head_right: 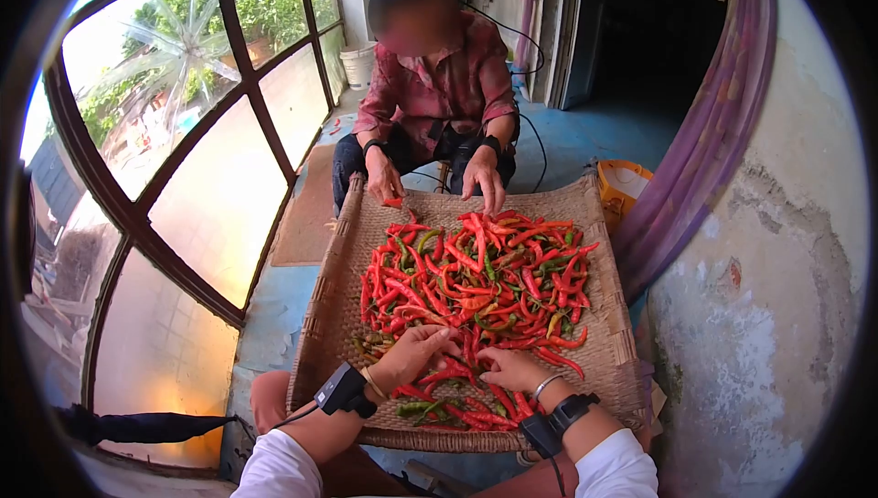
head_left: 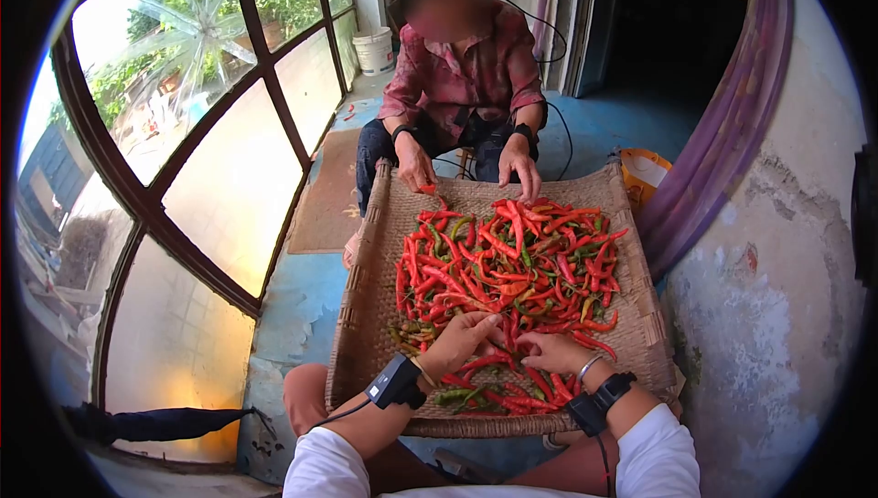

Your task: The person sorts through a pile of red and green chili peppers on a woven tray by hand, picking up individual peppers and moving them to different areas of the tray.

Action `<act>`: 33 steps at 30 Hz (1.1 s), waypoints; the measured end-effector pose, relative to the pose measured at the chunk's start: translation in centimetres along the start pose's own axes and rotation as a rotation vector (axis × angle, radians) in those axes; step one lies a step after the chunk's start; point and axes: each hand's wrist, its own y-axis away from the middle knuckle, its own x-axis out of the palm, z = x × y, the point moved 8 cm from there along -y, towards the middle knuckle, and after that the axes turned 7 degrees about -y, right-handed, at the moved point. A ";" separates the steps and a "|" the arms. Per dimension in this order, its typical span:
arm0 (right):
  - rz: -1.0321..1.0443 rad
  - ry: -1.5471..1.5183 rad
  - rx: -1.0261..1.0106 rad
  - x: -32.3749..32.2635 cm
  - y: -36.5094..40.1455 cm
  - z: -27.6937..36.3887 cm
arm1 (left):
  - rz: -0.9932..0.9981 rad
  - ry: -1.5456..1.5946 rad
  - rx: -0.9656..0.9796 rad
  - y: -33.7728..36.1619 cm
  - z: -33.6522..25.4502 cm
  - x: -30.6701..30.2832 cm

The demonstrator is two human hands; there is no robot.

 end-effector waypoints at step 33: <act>0.282 0.454 -0.036 3.5 0.1 -2.3 | 0.371 -1.482 0.307 0.5 2.8 3.3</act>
